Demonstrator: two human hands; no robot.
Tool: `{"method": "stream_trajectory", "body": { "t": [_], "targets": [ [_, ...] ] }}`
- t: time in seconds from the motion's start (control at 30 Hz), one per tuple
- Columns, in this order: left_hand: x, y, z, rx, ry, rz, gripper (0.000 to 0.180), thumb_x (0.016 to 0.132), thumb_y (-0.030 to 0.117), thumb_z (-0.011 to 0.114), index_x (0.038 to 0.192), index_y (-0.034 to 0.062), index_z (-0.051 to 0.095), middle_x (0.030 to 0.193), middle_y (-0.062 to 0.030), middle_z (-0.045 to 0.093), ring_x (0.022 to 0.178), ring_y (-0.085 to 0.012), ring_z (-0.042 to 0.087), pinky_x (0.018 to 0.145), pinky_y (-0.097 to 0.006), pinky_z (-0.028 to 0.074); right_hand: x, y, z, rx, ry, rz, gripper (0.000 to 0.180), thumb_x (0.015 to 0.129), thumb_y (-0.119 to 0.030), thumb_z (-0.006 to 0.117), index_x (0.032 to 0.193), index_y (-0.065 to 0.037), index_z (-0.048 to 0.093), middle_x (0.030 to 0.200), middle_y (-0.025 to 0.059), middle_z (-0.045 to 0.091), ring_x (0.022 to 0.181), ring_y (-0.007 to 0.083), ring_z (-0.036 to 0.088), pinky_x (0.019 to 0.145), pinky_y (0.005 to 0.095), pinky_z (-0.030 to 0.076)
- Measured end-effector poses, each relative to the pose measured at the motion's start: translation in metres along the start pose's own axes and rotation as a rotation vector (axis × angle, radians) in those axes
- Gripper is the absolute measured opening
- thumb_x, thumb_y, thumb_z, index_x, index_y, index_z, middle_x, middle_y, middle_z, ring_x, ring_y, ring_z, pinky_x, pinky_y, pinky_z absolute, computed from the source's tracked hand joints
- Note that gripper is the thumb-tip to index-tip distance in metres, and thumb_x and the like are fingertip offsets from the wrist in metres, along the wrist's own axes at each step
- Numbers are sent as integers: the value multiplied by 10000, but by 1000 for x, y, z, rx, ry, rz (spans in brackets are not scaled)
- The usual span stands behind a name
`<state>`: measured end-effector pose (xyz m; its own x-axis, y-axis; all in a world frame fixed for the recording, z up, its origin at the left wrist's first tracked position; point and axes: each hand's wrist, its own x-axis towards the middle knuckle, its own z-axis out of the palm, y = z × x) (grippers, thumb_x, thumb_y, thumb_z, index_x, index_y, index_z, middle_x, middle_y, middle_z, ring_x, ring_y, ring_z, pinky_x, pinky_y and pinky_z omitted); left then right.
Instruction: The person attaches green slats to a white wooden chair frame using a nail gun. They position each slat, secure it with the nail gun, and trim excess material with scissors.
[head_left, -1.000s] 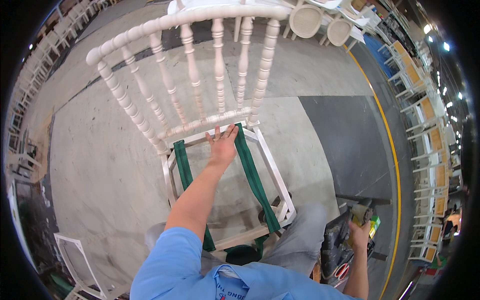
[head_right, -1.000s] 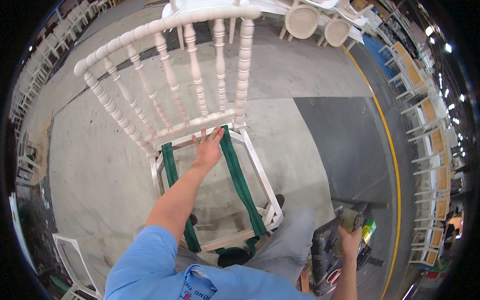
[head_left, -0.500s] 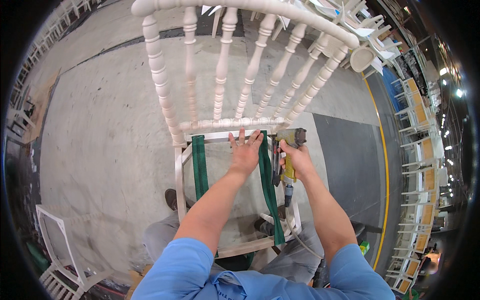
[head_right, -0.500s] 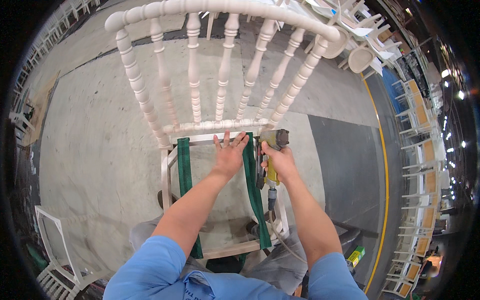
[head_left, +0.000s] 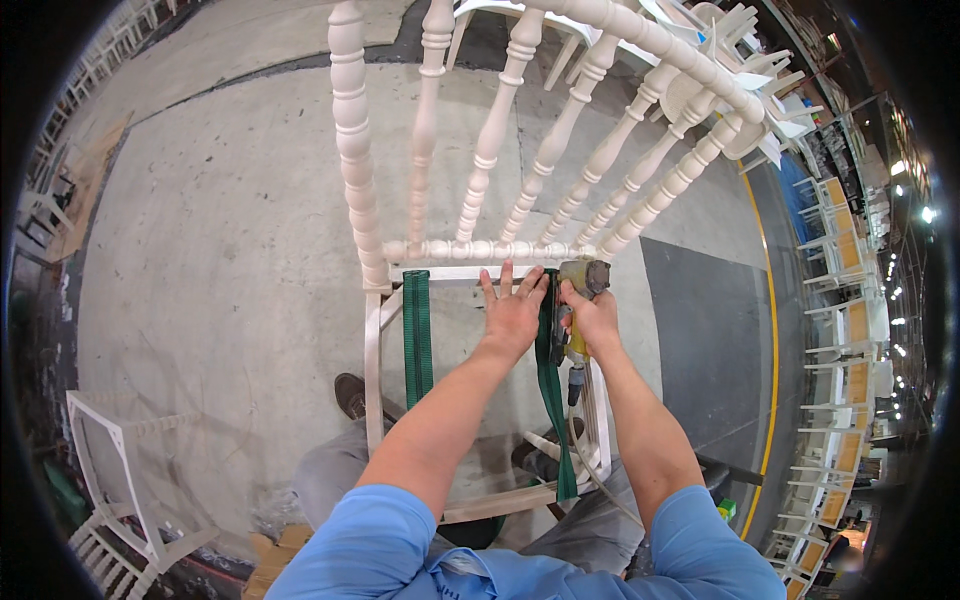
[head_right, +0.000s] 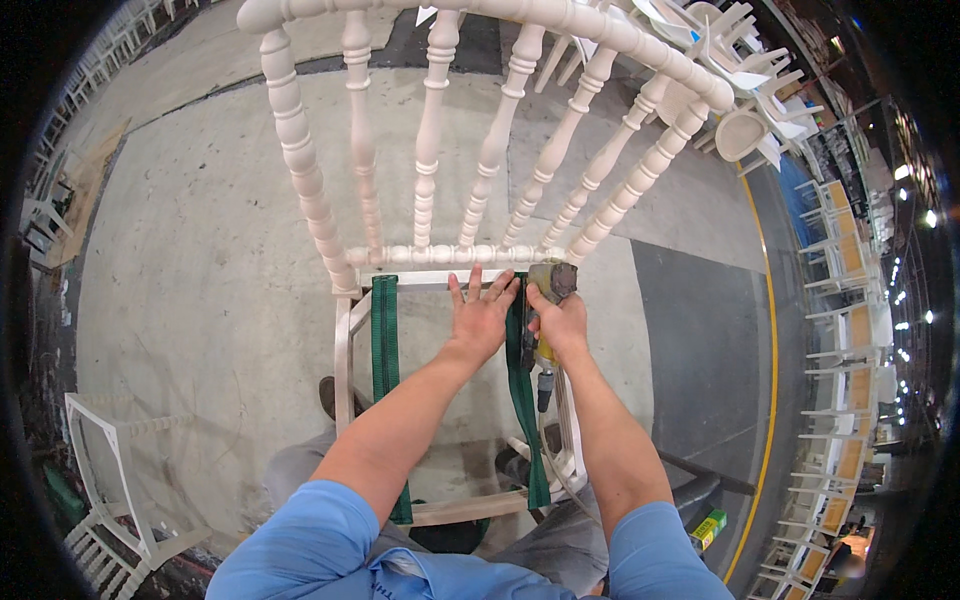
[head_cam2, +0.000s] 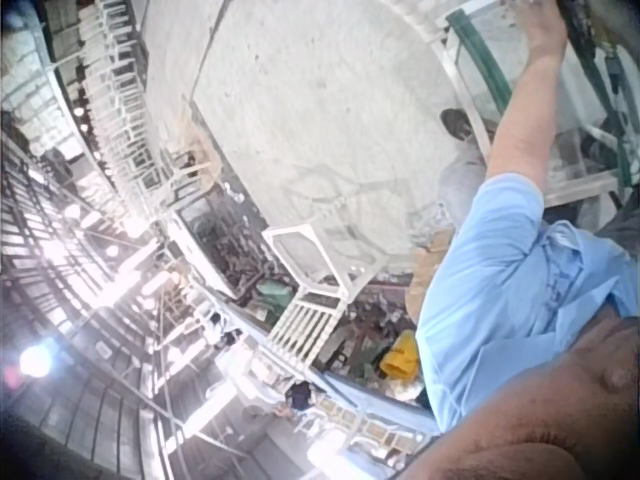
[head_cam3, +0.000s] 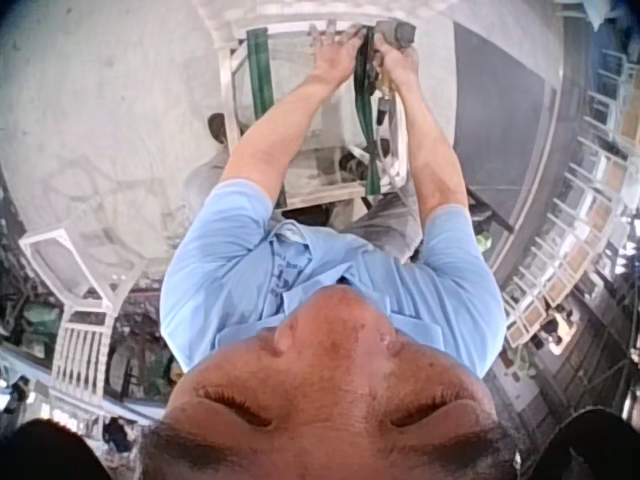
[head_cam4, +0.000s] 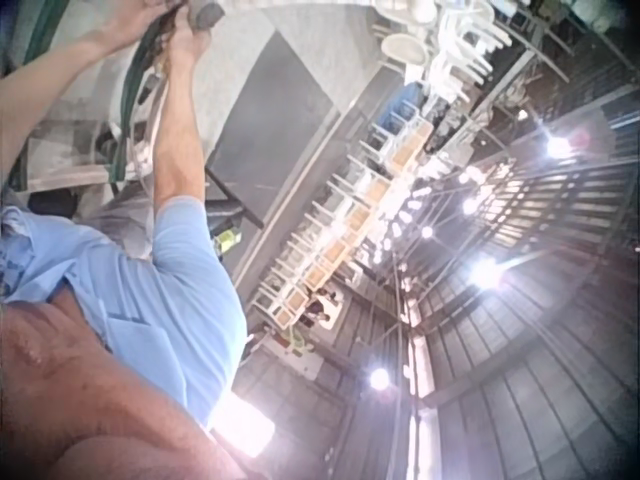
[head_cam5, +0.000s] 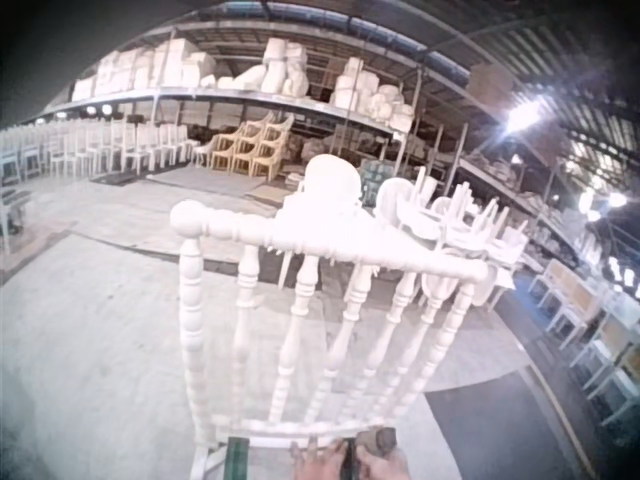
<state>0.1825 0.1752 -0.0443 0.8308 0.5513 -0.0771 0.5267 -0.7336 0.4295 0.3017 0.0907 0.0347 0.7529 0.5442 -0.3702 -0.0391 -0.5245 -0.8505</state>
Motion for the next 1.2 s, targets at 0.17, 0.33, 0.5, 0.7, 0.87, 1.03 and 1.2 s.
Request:
{"method": "stream_trajectory", "body": {
  "t": [0.17,0.33,0.5,0.7,0.87,1.03,1.2],
  "targets": [
    [-1,0,-2,13,65,9,705,982,127,551,1662,234,399,1767,62,272,1643,-437,120,1232,-797,-2,4,3,-1,-37,-46,-38,334,963,-335,798,937,-10,726,754,51,692,480,141,588,435,318,447],
    [-1,2,-4,-33,87,-2,746,933,85,605,1644,224,429,1752,37,303,1638,-439,136,1266,-743,30,2,1,-4,51,-65,-64,304,964,-310,802,923,-19,725,716,45,678,464,135,568,425,311,429],
    [-16,5,-1,-197,406,26,597,900,73,649,1492,129,598,1577,-146,533,1496,-460,433,1243,-584,317,-5,-2,-8,53,-31,37,291,989,-305,791,979,-24,718,831,54,703,492,133,571,434,310,444],
    [-22,31,25,-786,286,-481,355,930,204,710,1231,17,703,1075,-197,769,1002,-381,739,886,-456,564,-1,2,-3,119,-96,-6,300,994,-315,784,1005,-23,714,840,51,704,497,135,573,437,304,441],
    [-9,20,39,-859,195,-495,267,914,264,761,1034,25,767,954,-181,783,914,-358,750,831,-435,572,0,4,1,103,-124,-35,292,987,-307,784,982,-23,717,834,57,699,484,134,562,429,304,431],
    [-6,13,41,-866,144,-508,241,907,276,773,978,45,783,948,-159,787,905,-341,753,829,-421,569,-2,0,0,106,-131,-30,283,981,-299,786,963,-24,720,827,55,694,473,135,552,424,307,427],
    [-6,10,38,-883,31,-559,206,902,266,770,948,67,796,943,-154,788,897,-329,752,831,-422,568,-4,-1,9,117,-137,1,276,975,-286,793,943,-20,726,804,54,693,477,134,553,429,310,427]
  ]
}}
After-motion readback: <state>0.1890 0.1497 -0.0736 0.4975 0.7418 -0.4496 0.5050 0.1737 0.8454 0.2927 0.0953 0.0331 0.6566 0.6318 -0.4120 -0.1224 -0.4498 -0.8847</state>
